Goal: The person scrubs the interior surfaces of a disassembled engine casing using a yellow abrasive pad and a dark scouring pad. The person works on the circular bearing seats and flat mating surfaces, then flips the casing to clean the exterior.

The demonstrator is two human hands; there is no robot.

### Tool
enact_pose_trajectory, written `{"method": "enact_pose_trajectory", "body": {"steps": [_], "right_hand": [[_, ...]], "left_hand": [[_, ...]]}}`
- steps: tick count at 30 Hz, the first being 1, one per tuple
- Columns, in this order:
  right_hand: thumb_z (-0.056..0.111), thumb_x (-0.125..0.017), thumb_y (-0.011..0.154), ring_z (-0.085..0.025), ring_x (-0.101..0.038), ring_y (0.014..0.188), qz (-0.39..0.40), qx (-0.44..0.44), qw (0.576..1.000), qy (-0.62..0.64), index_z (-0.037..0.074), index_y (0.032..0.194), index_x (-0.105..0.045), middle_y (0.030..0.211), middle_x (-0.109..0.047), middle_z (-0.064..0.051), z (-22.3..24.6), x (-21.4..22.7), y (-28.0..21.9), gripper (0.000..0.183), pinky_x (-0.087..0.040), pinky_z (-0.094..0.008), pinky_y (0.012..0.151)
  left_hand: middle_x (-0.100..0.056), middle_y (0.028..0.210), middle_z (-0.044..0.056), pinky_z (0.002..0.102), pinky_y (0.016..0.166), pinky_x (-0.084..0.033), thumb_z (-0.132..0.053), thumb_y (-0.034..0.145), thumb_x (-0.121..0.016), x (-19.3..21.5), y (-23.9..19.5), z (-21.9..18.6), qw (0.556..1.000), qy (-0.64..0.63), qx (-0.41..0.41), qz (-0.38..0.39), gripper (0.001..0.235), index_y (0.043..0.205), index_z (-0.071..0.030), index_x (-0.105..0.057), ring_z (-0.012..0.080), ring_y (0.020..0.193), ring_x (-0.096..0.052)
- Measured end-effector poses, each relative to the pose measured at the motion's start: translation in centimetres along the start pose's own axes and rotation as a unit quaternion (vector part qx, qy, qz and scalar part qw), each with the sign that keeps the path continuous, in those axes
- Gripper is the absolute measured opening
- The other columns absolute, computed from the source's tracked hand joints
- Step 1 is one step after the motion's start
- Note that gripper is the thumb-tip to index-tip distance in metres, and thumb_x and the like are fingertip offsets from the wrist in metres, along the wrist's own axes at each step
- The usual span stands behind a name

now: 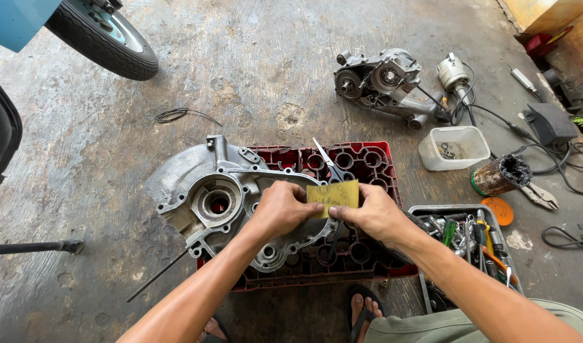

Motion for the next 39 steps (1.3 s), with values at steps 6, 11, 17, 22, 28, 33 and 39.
{"method": "enact_pose_trajectory", "body": {"steps": [6,11,17,22,28,33,39], "right_hand": [[0.013,-0.088,0.079,-0.033,-0.07,0.089,0.031,-0.037,0.999,-0.018,-0.002,0.113,-0.074,0.1,-0.074,-0.022,-0.4,0.4,0.0,0.04,-0.055,-0.046,0.086],[0.004,-0.087,0.075,-0.021,-0.066,0.066,0.009,-0.024,0.998,0.057,-0.005,0.1,-0.07,0.081,-0.072,-0.015,-0.3,-0.5,2.5,0.031,-0.05,-0.027,0.052],[0.006,-0.088,0.076,-0.025,-0.066,0.069,0.026,-0.057,0.998,0.028,-0.009,0.108,-0.07,0.086,-0.072,-0.021,-0.7,-0.2,3.0,0.039,-0.052,-0.031,0.053],[0.008,-0.09,0.074,-0.024,-0.064,0.071,0.02,-0.055,0.998,0.028,-0.009,0.112,-0.07,0.087,-0.07,-0.019,-1.2,0.3,3.2,0.047,-0.052,-0.032,0.054],[0.011,-0.088,0.078,-0.025,-0.062,0.064,0.044,-0.067,0.997,-0.003,-0.009,0.115,-0.07,0.086,-0.071,-0.022,-1.1,-0.2,3.1,0.045,-0.05,-0.033,0.051],[0.014,-0.091,0.075,-0.021,-0.062,0.063,0.048,-0.072,0.996,-0.006,-0.008,0.114,-0.071,0.083,-0.071,-0.018,-1.6,-0.2,2.9,0.049,-0.048,-0.03,0.051],[0.007,-0.091,0.072,-0.02,-0.062,0.054,0.03,-0.066,0.997,-0.006,-0.009,0.102,-0.073,0.075,-0.071,-0.018,-1.4,0.1,2.6,0.038,-0.046,-0.029,0.045]], "left_hand": [[-0.076,0.07,0.009,0.037,0.082,-0.057,-0.047,0.072,-0.085,0.1,-0.6,-0.3,1.0,0.002,0.021,0.019,0.033,0.081,-0.016,-0.081,0.0275,0.085,-0.076],[-0.076,0.079,0.013,0.037,0.082,-0.058,-0.043,0.081,-0.077,3.2,-1.3,-2.6,0.999,-0.03,0.031,0.025,0.041,0.099,-0.007,-0.079,0.0267,0.086,-0.075],[-0.075,0.104,0.021,0.05,0.089,-0.056,-0.054,0.1,-0.054,8.3,-1.2,-1.2,0.988,0.123,-0.025,-0.087,0.055,0.112,-0.005,-0.076,0.0378,0.109,-0.071],[-0.066,0.112,0.013,0.045,0.087,-0.054,-0.048,0.101,-0.059,10.0,-0.4,1.4,0.926,0.295,-0.13,-0.198,0.042,0.12,-0.013,-0.071,0.0307,0.117,-0.061],[-0.061,0.14,0.013,0.051,0.111,-0.032,-0.058,0.093,-0.061,6.8,-1.2,2.4,0.878,0.431,-0.134,-0.158,0.072,0.145,-0.009,-0.055,0.0287,0.138,-0.049],[-0.06,0.146,0.013,0.052,0.114,-0.032,-0.052,0.092,-0.064,6.7,-1.2,2.8,0.869,0.457,-0.138,-0.128,0.076,0.15,-0.005,-0.05,0.0304,0.142,-0.047],[-0.062,0.144,0.013,0.053,0.113,-0.029,-0.053,0.091,-0.063,6.4,-0.7,3.7,0.854,0.472,-0.159,-0.151,0.076,0.149,-0.005,-0.051,0.0302,0.14,-0.047]]}}
Point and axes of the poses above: each hand's wrist, its own y-axis towards the middle knuckle, its own x-axis out of the back of the hand, z = x × y, the point moved 6 cm from there along y, towards the middle knuckle
